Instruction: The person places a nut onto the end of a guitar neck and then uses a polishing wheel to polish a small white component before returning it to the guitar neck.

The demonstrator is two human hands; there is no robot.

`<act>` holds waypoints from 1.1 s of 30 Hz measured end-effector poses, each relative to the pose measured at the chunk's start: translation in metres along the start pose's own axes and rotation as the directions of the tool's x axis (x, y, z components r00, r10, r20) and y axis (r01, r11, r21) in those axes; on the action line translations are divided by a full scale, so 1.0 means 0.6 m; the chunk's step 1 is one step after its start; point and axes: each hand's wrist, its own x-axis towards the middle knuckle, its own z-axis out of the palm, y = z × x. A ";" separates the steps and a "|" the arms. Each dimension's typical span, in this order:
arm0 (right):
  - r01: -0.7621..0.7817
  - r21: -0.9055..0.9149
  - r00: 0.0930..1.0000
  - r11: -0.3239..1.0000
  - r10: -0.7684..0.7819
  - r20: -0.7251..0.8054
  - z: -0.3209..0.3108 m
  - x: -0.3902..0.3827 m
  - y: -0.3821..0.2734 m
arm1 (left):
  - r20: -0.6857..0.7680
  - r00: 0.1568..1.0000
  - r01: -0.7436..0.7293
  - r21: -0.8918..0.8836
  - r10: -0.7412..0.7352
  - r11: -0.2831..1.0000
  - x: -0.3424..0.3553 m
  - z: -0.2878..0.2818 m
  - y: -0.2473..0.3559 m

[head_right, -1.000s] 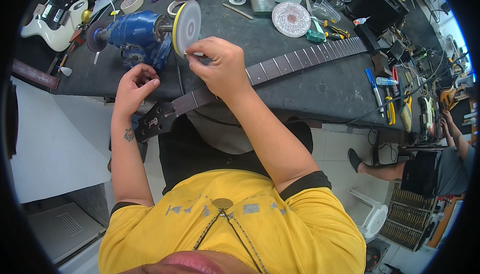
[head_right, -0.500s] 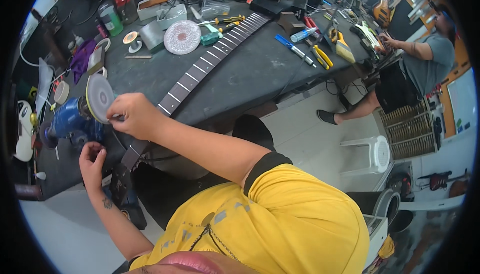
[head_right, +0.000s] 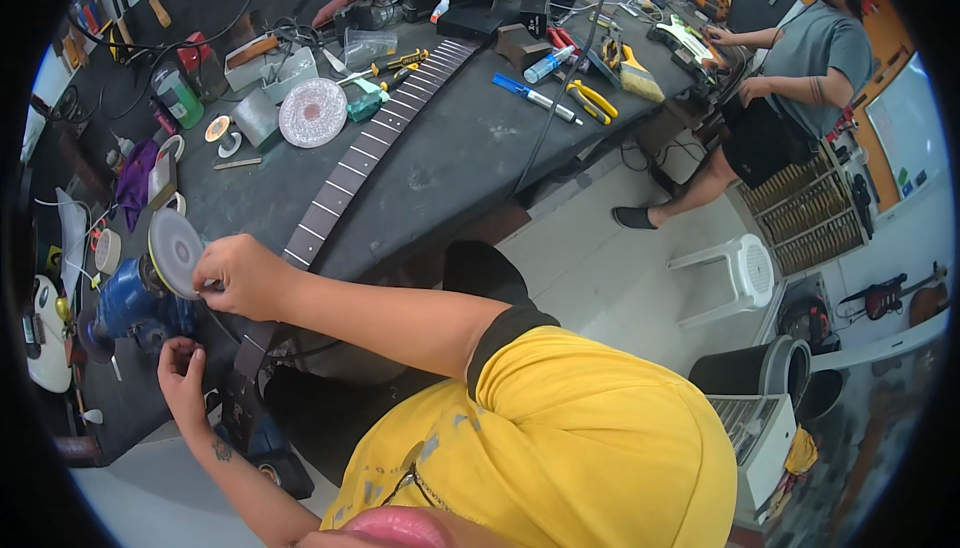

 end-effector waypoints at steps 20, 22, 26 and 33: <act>-0.002 -0.064 1.000 0.998 0.003 0.017 -0.007 0.004 -0.006 | -0.021 0.999 0.031 -0.037 -0.031 0.999 0.000 0.014 0.024; 0.042 -0.099 0.999 0.994 -0.041 0.007 -0.007 0.005 -0.002 | -0.006 1.000 0.017 -0.056 -0.018 0.998 0.001 0.015 0.026; -0.015 -0.072 1.000 0.997 0.017 0.027 -0.008 0.006 -0.005 | -0.023 0.999 0.026 -0.061 -0.027 0.998 -0.002 0.018 0.034; -0.039 -0.037 0.999 0.999 0.040 0.019 -0.003 0.007 -0.006 | -0.033 0.999 0.031 -0.064 -0.033 0.997 -0.002 0.014 0.026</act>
